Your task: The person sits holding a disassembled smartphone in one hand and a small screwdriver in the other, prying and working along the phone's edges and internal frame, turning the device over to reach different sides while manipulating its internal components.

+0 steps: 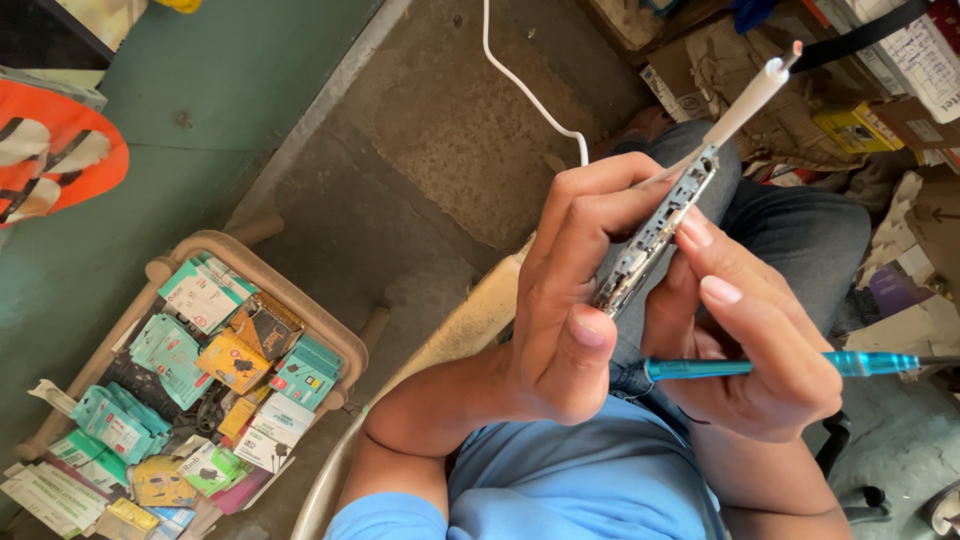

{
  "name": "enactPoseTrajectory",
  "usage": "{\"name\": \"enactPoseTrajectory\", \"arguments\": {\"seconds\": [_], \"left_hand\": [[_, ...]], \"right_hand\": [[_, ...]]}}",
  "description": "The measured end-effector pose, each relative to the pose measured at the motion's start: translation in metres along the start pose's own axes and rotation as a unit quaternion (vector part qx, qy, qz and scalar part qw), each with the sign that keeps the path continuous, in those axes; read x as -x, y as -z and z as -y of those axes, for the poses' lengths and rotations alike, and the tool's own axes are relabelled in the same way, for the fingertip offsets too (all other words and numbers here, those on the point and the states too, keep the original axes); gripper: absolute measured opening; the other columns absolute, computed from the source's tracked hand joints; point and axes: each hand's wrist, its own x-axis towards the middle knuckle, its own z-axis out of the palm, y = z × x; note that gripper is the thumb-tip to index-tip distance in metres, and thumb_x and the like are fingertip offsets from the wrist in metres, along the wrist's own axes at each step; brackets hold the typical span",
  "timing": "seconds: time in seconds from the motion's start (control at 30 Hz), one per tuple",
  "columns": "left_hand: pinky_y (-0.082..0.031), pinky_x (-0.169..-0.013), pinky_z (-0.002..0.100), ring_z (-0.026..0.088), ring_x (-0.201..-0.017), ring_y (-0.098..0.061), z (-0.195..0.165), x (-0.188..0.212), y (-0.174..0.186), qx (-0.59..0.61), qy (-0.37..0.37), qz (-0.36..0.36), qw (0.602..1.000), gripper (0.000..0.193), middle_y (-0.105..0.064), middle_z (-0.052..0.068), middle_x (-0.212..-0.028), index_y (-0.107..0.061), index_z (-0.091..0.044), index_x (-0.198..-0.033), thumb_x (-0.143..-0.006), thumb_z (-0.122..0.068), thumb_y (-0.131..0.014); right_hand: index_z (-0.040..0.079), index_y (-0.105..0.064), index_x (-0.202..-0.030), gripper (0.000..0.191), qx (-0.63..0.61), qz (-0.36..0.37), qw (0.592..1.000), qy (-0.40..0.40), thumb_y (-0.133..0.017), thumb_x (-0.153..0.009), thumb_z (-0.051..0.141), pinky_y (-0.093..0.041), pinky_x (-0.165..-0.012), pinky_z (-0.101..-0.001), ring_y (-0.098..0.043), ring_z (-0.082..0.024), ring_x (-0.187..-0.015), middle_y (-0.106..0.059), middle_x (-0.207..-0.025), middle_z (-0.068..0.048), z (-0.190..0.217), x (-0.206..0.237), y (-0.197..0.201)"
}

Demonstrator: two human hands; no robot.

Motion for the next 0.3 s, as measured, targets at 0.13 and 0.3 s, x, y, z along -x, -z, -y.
{"name": "enactPoseTrajectory", "arguments": {"seconds": [0.13,0.3], "left_hand": [[-0.047,-0.105,0.034,0.027,-0.118,-0.057,-0.004,-0.003,0.000,-0.001,0.000,-0.003,1.000,0.081,-0.052,0.023,-0.137,-0.049,0.005,-0.143,-0.113,-0.065,-0.021],[-0.048,-0.105,0.034,0.027,-0.119,-0.057,-0.019,-0.021,-0.011,-0.007,0.002,-0.002,1.000,0.081,-0.052,0.023,-0.137,-0.049,0.005,-0.143,-0.113,-0.065,-0.021]], "right_hand": [[-0.007,-0.042,-0.111,0.033,0.006,-0.013,0.999,0.042,-0.070,-0.094,-0.013,-0.063,-0.097,-0.0508,-0.074,-0.045,-0.106,-0.066,-0.111,-0.038,-0.003,-0.005,-0.004],[-0.010,-0.041,-0.108,0.041,0.014,0.014,0.996,0.089,-0.073,-0.086,-0.019,-0.063,-0.092,-0.0551,-0.072,-0.050,-0.100,-0.064,-0.107,-0.042,-0.002,-0.014,-0.003]]}}
